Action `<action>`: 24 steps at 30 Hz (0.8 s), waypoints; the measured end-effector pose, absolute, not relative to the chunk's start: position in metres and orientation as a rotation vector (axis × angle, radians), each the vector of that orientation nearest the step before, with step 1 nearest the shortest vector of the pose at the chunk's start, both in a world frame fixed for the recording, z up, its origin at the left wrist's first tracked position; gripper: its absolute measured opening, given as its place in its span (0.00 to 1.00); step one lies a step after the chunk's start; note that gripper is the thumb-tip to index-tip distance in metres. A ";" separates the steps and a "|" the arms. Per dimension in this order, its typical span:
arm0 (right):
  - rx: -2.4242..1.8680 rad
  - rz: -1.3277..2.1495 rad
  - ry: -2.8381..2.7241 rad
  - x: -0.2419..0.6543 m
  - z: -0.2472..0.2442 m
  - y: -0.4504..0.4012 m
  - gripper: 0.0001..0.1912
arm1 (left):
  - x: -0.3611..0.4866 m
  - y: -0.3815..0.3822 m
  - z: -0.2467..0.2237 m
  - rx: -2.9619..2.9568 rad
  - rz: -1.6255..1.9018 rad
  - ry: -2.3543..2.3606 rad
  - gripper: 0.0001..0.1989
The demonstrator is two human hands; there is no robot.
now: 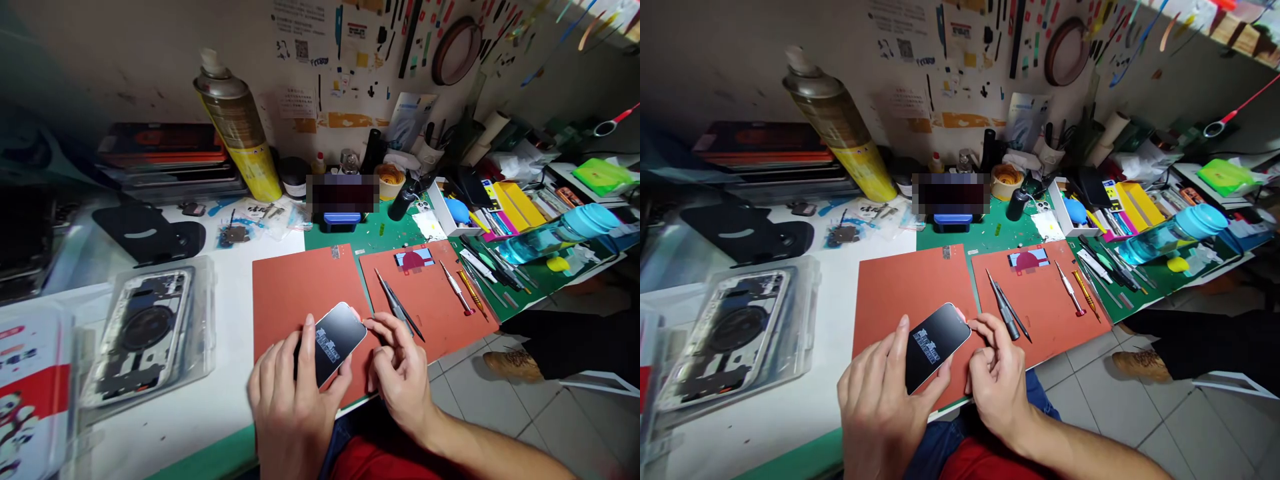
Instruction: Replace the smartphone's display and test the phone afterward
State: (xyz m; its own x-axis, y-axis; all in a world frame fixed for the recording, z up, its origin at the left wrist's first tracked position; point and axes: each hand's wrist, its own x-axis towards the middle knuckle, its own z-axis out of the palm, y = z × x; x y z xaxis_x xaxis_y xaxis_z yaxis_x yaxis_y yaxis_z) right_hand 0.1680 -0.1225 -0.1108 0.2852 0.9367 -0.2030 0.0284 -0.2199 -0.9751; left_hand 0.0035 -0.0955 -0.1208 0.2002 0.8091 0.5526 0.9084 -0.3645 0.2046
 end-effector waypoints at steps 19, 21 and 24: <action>-1.467 1.118 -0.803 0.169 -0.113 -0.126 0.22 | -0.018 -0.108 -0.117 -2.492 -0.794 -1.652 0.43; -1.439 1.108 -0.754 0.170 -0.112 -0.130 0.20 | -0.030 -0.110 -0.118 -2.557 -0.736 -1.620 0.40; -1.409 1.197 -0.694 0.170 -0.107 -0.139 0.18 | -0.044 -0.107 -0.116 -2.606 -0.760 -1.555 0.35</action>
State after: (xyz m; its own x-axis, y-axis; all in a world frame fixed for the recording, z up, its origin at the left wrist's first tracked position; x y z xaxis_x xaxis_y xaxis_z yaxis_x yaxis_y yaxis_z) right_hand 0.1701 -0.1387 -0.1071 0.3160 0.9069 -0.2788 -0.2079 -0.2205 -0.9530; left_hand -0.0435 -0.1074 -0.1164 0.3877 0.8250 0.4112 0.8312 -0.5057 0.2309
